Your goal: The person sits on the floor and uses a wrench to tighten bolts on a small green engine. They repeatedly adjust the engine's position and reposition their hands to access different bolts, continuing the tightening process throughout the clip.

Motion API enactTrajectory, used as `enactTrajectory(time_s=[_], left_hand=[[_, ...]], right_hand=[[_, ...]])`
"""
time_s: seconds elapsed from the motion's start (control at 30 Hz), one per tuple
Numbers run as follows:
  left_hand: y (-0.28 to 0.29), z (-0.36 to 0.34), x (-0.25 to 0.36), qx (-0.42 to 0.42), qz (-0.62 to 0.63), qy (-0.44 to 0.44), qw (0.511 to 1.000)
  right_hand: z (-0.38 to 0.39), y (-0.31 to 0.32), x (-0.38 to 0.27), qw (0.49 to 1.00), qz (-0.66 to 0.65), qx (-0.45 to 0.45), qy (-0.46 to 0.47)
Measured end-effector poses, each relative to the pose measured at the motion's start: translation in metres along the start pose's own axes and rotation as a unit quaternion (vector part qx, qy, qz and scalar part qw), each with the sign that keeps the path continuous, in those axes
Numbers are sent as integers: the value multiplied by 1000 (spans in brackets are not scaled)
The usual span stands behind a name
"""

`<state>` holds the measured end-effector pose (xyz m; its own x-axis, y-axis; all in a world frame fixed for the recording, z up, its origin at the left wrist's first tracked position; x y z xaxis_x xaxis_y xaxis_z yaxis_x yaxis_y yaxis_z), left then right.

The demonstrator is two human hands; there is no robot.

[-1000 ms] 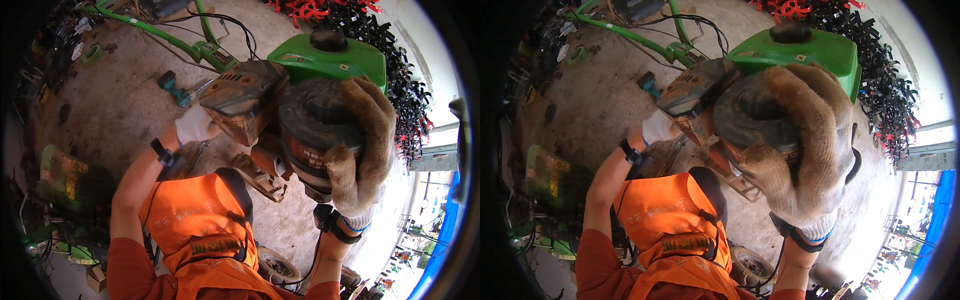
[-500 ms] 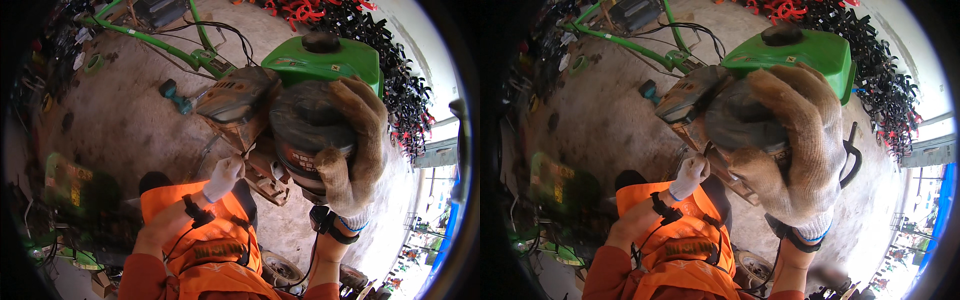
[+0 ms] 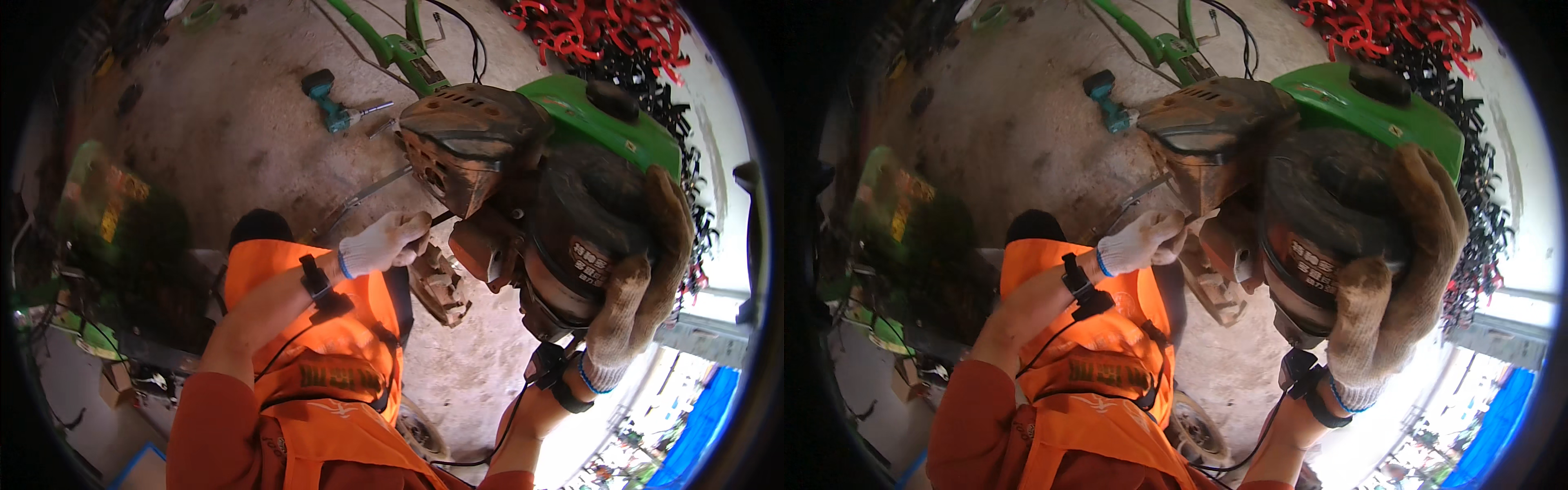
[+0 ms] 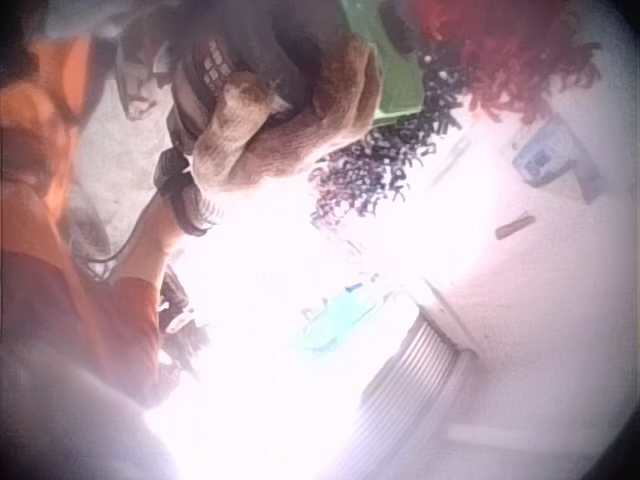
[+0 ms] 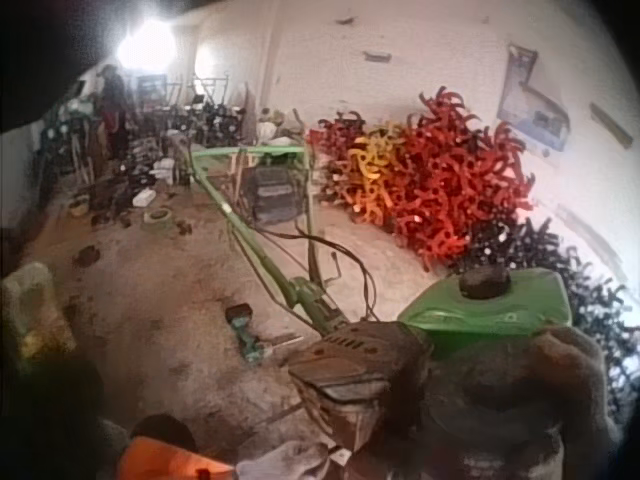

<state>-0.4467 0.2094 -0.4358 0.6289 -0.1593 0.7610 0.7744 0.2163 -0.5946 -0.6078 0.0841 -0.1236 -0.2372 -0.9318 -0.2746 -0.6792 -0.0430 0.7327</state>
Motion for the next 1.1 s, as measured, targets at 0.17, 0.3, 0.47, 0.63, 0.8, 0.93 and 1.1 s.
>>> enactTrajectory(time_s=[0.17, 0.3, 0.47, 0.63, 0.8, 0.93, 1.1], left_hand=[[9, -15, 7, 54, -101, -89, 989], [12, 0, -3, 80, -70, -58, 993], [-29, 70, -10, -2, -28, -33, 999], [-97, 101, -13, -105, 6, 16, 994], [-142, 72, -17, -119, 81, 34, 989], [-157, 58, -21, -96, 157, 14, 983], [-150, 40, -18, -120, 138, -7, 983]], right_hand=[[3, 1, 2, 1000, 19, -4, -8], [4, 3, 3, 999, 36, -6, -2], [3, 4, 2, 999, 29, -17, -9], [6, 2, 1, 999, -1, -16, -49], [7, 2, 0, 998, 25, -6, -60], [6, 3, 0, 998, 30, -8, -59], [6, 5, 0, 996, 62, -2, -61]])
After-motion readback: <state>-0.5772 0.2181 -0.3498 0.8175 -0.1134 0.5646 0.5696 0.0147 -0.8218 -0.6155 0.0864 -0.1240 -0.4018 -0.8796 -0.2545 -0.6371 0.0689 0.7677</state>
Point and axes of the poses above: each hand's wrist, its own z-axis away from the middle knuckle, its own y-axis out of the back of the hand, x = y × z, the point moved 4 cm from there along -z, towards the middle knuckle
